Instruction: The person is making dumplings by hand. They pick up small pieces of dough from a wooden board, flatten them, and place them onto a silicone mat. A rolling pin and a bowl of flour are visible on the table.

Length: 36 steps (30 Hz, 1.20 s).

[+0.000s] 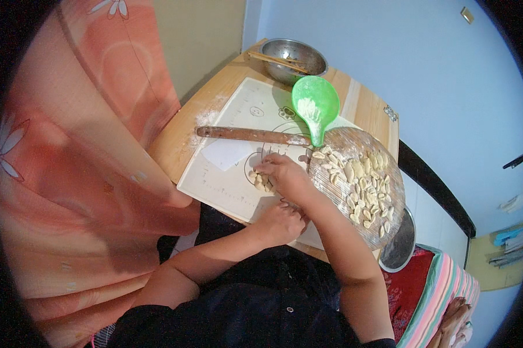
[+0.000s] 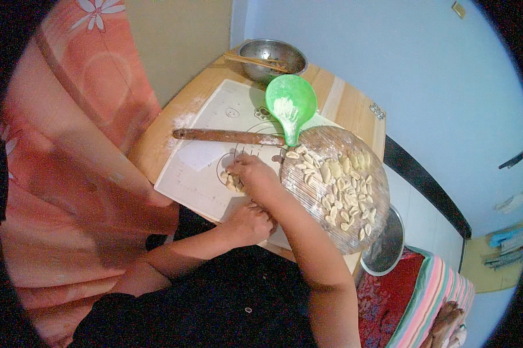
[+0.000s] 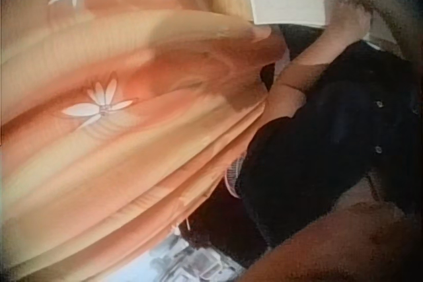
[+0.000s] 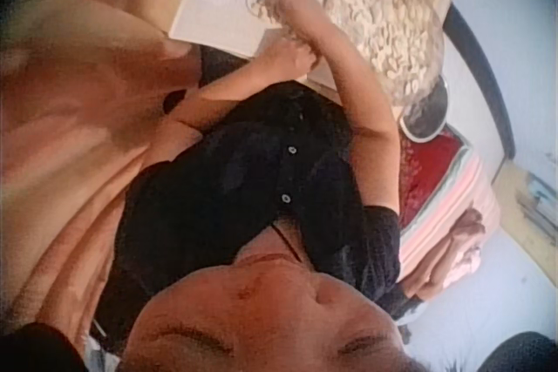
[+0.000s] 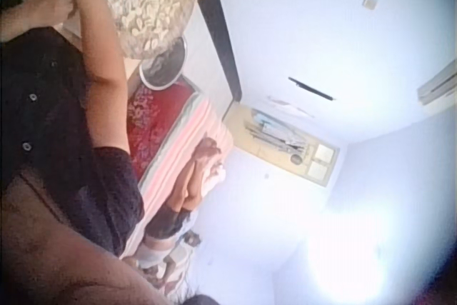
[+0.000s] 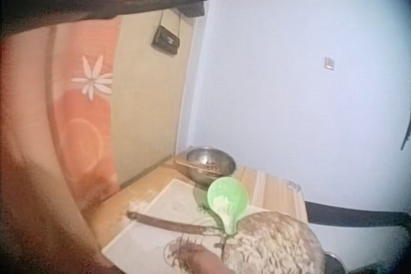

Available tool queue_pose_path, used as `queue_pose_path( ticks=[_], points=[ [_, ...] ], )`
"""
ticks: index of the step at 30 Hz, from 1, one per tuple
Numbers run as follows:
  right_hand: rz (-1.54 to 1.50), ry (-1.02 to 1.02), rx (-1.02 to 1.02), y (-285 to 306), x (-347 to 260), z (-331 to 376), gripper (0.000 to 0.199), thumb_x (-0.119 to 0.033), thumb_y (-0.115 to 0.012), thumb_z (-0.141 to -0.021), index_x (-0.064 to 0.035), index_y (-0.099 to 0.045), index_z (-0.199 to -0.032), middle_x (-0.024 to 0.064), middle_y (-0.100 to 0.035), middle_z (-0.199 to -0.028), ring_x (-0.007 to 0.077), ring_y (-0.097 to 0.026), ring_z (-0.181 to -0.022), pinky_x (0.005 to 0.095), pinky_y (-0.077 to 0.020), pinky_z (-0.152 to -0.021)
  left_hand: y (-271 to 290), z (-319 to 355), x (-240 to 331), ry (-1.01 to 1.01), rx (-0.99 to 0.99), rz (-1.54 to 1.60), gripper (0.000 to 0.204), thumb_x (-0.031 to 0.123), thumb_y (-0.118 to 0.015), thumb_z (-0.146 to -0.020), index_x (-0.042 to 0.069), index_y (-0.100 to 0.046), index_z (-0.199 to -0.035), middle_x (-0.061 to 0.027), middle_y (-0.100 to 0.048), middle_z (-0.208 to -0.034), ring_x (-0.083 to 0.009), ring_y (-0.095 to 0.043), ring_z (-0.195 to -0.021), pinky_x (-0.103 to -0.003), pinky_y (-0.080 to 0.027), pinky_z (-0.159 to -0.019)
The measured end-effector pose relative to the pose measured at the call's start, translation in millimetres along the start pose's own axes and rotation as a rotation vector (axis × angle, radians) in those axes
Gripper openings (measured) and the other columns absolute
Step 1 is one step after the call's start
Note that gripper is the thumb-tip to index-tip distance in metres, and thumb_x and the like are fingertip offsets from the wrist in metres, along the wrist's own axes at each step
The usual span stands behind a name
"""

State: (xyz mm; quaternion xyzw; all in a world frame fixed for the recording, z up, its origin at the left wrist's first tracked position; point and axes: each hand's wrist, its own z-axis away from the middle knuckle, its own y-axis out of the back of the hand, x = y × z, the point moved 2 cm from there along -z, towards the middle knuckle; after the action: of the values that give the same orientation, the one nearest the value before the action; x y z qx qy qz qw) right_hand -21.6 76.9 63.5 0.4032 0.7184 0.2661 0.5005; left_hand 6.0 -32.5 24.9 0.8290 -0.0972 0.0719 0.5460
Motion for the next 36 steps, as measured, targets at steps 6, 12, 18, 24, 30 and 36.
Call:
queue_pose_path(
  ticks=[6,12,18,24,30,36],
  points=[
    [0.122,-0.083,-0.068,5.0,5.4,3.0,0.017,-0.01,-0.06,-0.084,-0.0099,-0.071,-0.097,0.0143,-0.064,-0.097,0.0356,-0.065,-0.09,0.0441,-0.054,-0.079,-4.0,-0.6,-1.1,-0.015,-0.033,0.017,0.016,0.017,-0.065,-0.078,0.003,-0.069,-0.084,-0.0135,-0.068,-0.088,-0.0279,-0.067,-0.088,-0.043,-0.053,-0.085],
    [0.103,-0.232,0.115,20.4,5.2,20.6,0.019,-0.007,-0.066,-0.085,-0.0077,-0.072,-0.103,0.014,-0.065,-0.096,0.0337,-0.065,-0.087,0.04,-0.054,-0.076,1.1,0.4,1.7,-0.006,0.035,-0.068,0.016,0.018,-0.065,-0.079,0.004,-0.068,-0.086,-0.0098,-0.066,-0.087,-0.0272,-0.066,-0.085,-0.041,-0.053,-0.083],
    [-0.131,-0.512,0.293,87.3,23.3,79.2,0.016,-0.005,-0.07,-0.087,-0.0027,-0.071,-0.103,0.0096,-0.067,-0.094,0.0184,-0.065,-0.084,0.0308,-0.0535,-0.073,4.1,-0.9,0.2,0.026,0.058,0.045,0.022,0.016,-0.062,-0.086,0.003,-0.066,-0.103,-0.0145,-0.065,-0.119,-0.0276,-0.068,-0.092,-0.043,-0.054,-0.083],
    [-0.033,-0.65,0.168,111.9,24.3,151.6,0.017,-0.015,-0.074,-0.084,-0.0034,-0.073,-0.096,0.0098,-0.07,-0.085,0.0205,-0.064,-0.078,0.0336,-0.0513,-0.072,4.6,-2.4,0.2,0.066,-0.044,0.082,0.024,0.016,-0.062,-0.088,0.003,-0.066,-0.107,-0.0148,-0.063,-0.127,-0.0278,-0.069,-0.094,-0.043,-0.054,-0.082],
    [0.062,-0.476,0.087,95.6,9.0,153.5,0.013,-0.017,-0.074,-0.078,-0.0071,-0.073,-0.085,0.0137,-0.07,-0.086,0.0355,-0.065,-0.082,0.0434,-0.0512,-0.076,7.3,-1.6,0.0,0.017,0.069,0.062,0.023,0.015,-0.063,-0.087,0.003,-0.066,-0.106,-0.0139,-0.064,-0.125,-0.0271,-0.07,-0.088,-0.043,-0.056,-0.077],
    [0.178,-0.576,0.099,95.9,22.7,159.0,0.009,-0.015,-0.075,-0.075,-0.009,-0.073,-0.081,0.0089,-0.07,-0.09,0.0324,-0.062,-0.097,0.0437,-0.0471,-0.086,10.8,-3.6,1.3,0.04,0.007,0.041,0.024,0.016,-0.064,-0.086,0.003,-0.066,-0.106,-0.0131,-0.064,-0.126,-0.0272,-0.07,-0.089,-0.042,-0.056,-0.077]
  ],
)
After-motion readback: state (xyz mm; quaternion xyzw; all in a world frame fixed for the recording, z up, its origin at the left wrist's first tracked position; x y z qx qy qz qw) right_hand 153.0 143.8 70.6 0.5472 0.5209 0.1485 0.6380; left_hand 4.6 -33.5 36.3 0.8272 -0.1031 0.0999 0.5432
